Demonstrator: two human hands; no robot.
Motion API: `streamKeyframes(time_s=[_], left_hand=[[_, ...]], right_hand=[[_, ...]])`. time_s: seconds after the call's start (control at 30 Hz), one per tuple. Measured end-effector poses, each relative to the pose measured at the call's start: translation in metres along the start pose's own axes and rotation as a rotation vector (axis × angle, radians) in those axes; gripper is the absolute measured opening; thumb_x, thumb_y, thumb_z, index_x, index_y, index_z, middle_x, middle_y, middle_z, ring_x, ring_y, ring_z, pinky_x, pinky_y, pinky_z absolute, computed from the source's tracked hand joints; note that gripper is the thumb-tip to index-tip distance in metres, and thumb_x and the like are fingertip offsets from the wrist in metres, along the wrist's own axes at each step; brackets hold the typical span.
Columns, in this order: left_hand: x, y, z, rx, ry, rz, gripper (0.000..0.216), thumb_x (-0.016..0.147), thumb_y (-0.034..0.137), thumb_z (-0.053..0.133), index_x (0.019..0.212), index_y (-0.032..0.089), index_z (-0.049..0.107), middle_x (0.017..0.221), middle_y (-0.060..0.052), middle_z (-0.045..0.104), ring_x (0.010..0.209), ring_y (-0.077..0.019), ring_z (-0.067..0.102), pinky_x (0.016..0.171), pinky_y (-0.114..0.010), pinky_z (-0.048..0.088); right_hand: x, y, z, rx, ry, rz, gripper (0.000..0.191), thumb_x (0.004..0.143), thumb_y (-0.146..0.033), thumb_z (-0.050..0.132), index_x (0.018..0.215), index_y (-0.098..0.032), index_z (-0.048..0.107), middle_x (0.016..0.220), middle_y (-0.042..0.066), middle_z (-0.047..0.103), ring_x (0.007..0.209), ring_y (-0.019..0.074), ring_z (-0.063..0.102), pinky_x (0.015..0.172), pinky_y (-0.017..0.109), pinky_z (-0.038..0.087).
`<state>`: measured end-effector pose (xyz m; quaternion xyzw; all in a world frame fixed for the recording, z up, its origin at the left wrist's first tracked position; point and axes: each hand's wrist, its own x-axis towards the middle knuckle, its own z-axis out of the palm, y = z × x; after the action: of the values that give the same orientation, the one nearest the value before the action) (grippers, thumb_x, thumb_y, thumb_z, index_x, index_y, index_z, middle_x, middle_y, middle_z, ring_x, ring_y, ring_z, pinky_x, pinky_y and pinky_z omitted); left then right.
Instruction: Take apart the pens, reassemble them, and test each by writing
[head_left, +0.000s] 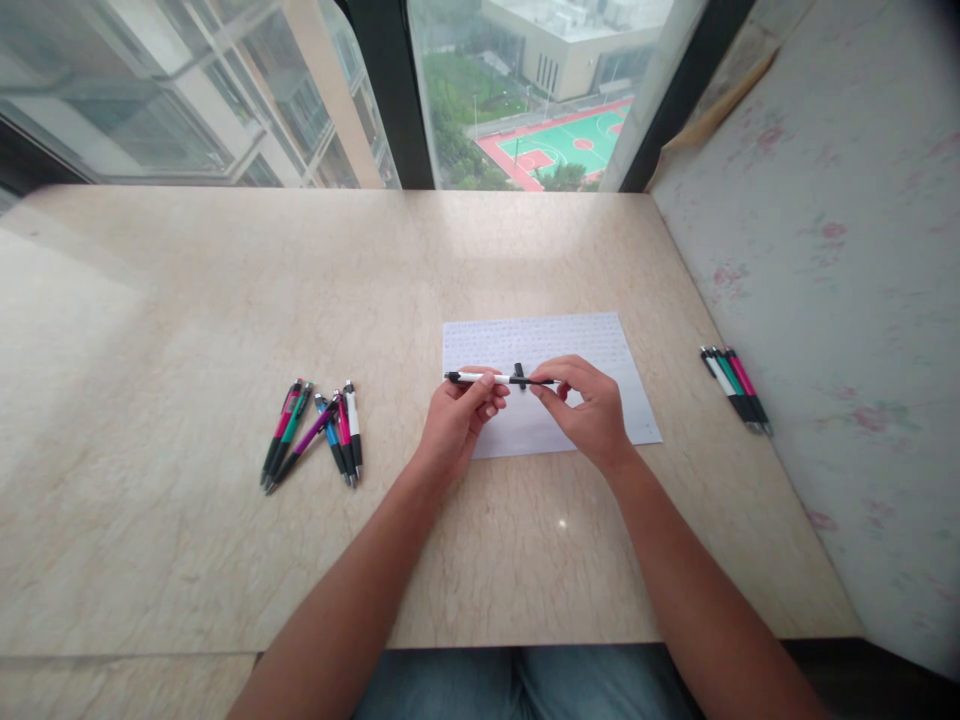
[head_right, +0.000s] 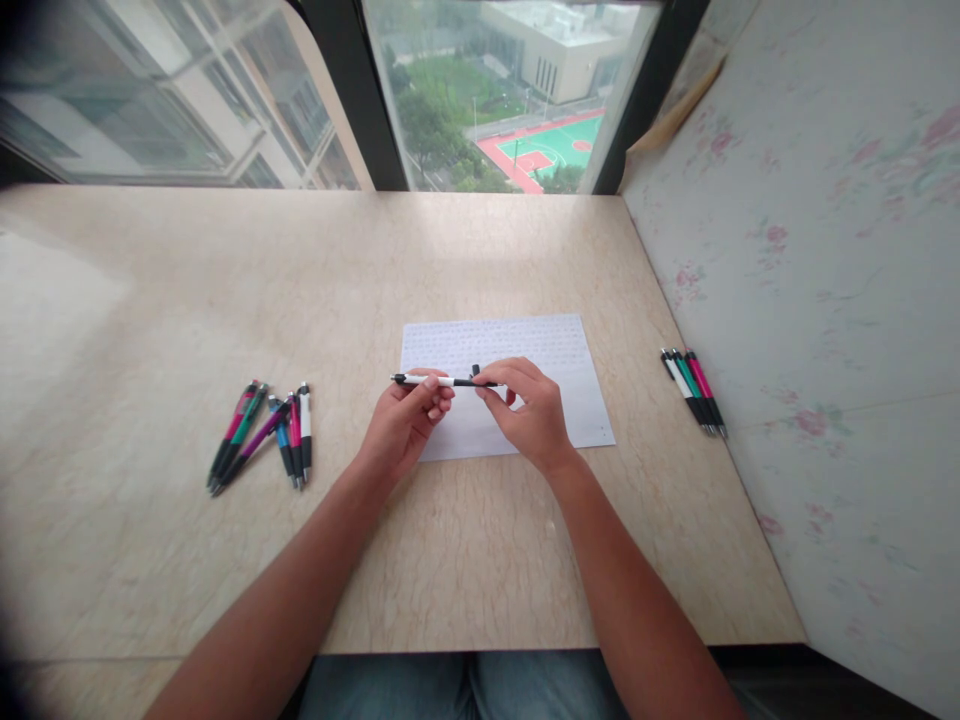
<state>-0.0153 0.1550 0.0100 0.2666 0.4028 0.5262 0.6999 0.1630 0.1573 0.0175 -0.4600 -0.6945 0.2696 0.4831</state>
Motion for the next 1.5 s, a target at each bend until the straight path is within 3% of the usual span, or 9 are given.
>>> streamKeyframes(time_s=[0.1,0.23,0.43,0.6,0.9,1.27,1.5], left_hand=[[0.000,0.000,0.000,0.018,-0.032,0.010,0.020,0.078,0.029,0.074,0.089,0.013,0.067,0.075,-0.005,0.068,0.063,-0.0082,0.059,0.055,-0.018,0.040],[-0.001,0.000,0.001,0.057,-0.026,0.024,0.021,0.078,0.029,0.074,0.089,0.013,0.067,0.074,-0.005,0.067,0.063,-0.0083,0.058,0.055,-0.018,0.040],[0.000,0.002,0.001,0.007,0.050,0.005,0.023,0.075,0.029,0.077,0.088,0.013,0.068,0.075,-0.005,0.068,0.062,-0.0069,0.058,0.055,-0.017,0.041],[0.002,0.003,-0.001,-0.058,0.060,-0.008,0.023,0.075,0.028,0.077,0.089,0.012,0.068,0.075,-0.004,0.067,0.062,-0.0058,0.058,0.055,-0.015,0.043],[0.008,0.010,-0.007,-0.242,0.189,0.032,0.021,0.072,0.023,0.078,0.086,0.012,0.068,0.074,-0.001,0.065,0.060,-0.0025,0.058,0.053,-0.010,0.043],[0.004,0.006,-0.003,-0.149,0.137,-0.019,0.024,0.071,0.026,0.079,0.088,0.013,0.067,0.075,-0.002,0.067,0.062,-0.0046,0.060,0.054,-0.012,0.045],[0.003,0.005,-0.004,-0.311,0.088,-0.114,0.017,0.074,0.020,0.075,0.086,0.012,0.067,0.075,-0.002,0.064,0.061,-0.0040,0.058,0.053,-0.010,0.046]], right_hand=[[-0.001,0.000,0.000,0.053,-0.040,0.082,0.019,0.086,-0.031,0.064,0.102,-0.022,0.066,0.097,0.006,0.071,0.082,0.0173,0.066,0.057,0.026,0.049],[-0.002,0.005,0.000,0.004,-0.132,0.167,0.031,0.094,-0.037,0.052,0.075,-0.019,0.068,0.067,0.002,0.068,0.061,0.0135,0.062,0.057,0.026,0.048],[0.001,0.006,-0.001,0.026,-0.024,0.086,0.010,0.082,-0.031,0.068,0.087,-0.022,0.069,0.087,0.004,0.071,0.077,0.0172,0.065,0.060,0.027,0.052],[0.000,0.005,-0.005,0.016,0.018,0.096,0.009,0.082,-0.028,0.067,0.089,-0.022,0.069,0.088,0.005,0.070,0.079,0.0177,0.065,0.061,0.029,0.053],[0.002,0.014,-0.019,-0.032,0.158,0.118,0.010,0.083,-0.026,0.064,0.091,-0.022,0.069,0.089,0.005,0.071,0.080,0.0179,0.065,0.062,0.030,0.053],[-0.001,0.017,-0.013,0.123,0.168,0.205,0.014,0.083,-0.031,0.066,0.093,-0.021,0.069,0.087,0.005,0.070,0.077,0.0178,0.067,0.062,0.030,0.053],[-0.002,0.012,-0.014,0.162,0.168,0.206,0.011,0.082,-0.027,0.067,0.092,-0.021,0.069,0.086,0.004,0.070,0.076,0.0169,0.066,0.062,0.030,0.053]])
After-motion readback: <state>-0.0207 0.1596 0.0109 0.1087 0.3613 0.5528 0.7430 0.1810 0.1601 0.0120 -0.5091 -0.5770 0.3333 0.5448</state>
